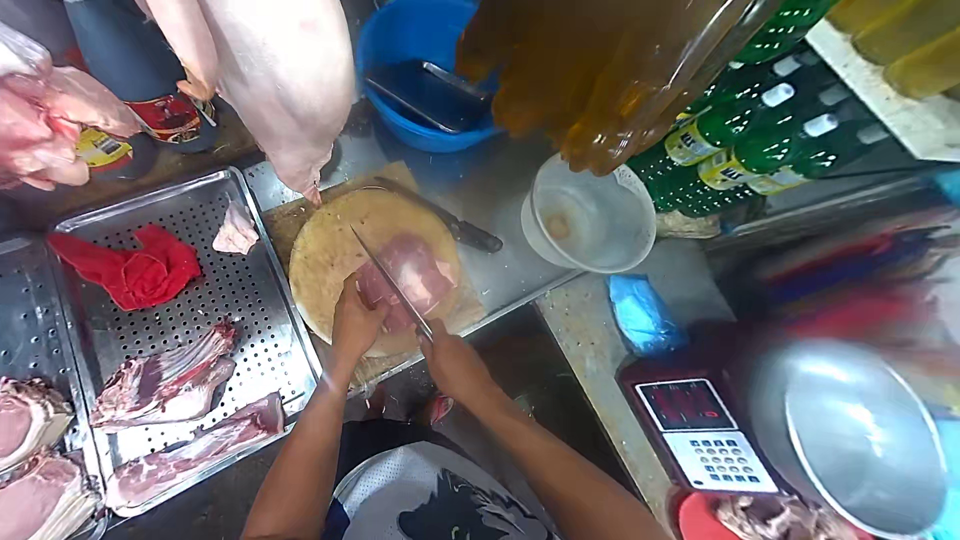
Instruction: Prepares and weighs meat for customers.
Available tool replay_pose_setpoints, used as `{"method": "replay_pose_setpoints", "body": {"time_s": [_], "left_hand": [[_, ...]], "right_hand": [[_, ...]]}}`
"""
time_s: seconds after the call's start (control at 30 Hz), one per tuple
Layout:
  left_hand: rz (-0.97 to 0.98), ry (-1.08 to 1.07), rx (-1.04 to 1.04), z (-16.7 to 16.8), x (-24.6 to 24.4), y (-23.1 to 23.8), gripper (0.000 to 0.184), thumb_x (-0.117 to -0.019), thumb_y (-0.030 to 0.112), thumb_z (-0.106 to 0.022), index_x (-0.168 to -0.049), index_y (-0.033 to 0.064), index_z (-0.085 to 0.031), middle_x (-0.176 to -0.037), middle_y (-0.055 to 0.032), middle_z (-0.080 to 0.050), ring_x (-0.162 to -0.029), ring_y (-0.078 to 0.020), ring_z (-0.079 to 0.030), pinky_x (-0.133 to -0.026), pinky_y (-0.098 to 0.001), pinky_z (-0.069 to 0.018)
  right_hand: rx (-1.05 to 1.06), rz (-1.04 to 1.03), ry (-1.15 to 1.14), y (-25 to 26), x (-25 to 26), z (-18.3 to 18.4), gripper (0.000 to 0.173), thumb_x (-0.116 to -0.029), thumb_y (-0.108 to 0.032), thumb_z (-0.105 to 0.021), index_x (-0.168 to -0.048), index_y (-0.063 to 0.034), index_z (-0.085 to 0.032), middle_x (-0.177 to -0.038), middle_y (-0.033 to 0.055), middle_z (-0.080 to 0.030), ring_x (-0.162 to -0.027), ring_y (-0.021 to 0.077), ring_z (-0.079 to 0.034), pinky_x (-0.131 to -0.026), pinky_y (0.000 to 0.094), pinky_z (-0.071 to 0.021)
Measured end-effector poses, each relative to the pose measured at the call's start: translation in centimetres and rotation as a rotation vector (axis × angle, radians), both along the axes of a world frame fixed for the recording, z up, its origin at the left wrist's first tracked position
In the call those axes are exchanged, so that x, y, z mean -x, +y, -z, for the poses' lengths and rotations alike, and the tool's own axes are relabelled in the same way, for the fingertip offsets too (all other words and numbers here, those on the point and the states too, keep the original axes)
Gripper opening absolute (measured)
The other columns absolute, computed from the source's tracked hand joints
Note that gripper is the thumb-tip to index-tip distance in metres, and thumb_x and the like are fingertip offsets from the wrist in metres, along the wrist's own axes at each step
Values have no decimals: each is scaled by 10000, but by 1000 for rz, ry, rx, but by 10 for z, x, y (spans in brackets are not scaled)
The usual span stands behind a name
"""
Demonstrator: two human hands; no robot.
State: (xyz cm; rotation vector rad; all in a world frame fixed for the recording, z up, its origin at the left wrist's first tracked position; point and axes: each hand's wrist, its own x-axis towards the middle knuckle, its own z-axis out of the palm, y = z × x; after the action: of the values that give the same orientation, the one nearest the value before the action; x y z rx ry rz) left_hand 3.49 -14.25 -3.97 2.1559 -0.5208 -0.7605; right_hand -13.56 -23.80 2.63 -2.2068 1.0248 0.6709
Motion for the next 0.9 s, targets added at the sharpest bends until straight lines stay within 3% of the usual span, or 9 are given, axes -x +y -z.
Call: {"method": "replay_pose_setpoints", "body": {"time_s": [0.1, 0.37, 0.7, 0.8, 0.9], "left_hand": [[-1, 11, -42, 3, 0, -5, 839, -846, 415, -769, -1529, 122, -381, -1117, -127, -692, -997, -251, -696, -910, -489, -580], [0, -29, -146, -7, 0, -14, 811, -832, 434, -765, -1495, 114, -424, -1194, -133, -695, -1113, -278, -684, -970, -516, -552], [-50, 44, -126, -2, 2, -13, 744, -808, 369, -800, -1428, 129, -466, -1101, -118, -708, -1036, -268, -700, -912, -511, -568], [-60, 51, -123, -1, -4, -17, 737, -810, 366, -798, -1425, 128, -470, -1071, -112, -717, -1005, -266, -710, -884, -500, -578], [-25, 66, -133, -6, -13, -21, 728, -820, 353, -800, -1429, 119, -478, -1091, -121, -720, -1026, -269, -712, -909, -501, -575]], "right_hand": [[16, -11, 6, 2, -1, 4, 458, -1103, -466, -327, -1405, -147, -456, -1000, 132, -700, -942, 331, -721, -809, 528, -589], [84, -37, 68, 9, -1, 1, 434, -1110, -425, -330, -1423, -147, -441, -1061, 144, -705, -986, 341, -725, -827, 530, -593], [1, -23, 195, 18, 62, -8, 464, -1100, -425, -377, -1421, -94, -433, -1021, 174, -707, -962, 367, -726, -834, 546, -590], [35, -45, 194, 15, 45, -4, 452, -1102, -426, -368, -1407, -99, -435, -1015, 165, -705, -953, 357, -729, -825, 533, -596], [89, -73, 143, 8, -5, 6, 455, -1111, -384, -357, -1472, -111, -403, -1056, 177, -706, -967, 369, -727, -822, 545, -596]]}}
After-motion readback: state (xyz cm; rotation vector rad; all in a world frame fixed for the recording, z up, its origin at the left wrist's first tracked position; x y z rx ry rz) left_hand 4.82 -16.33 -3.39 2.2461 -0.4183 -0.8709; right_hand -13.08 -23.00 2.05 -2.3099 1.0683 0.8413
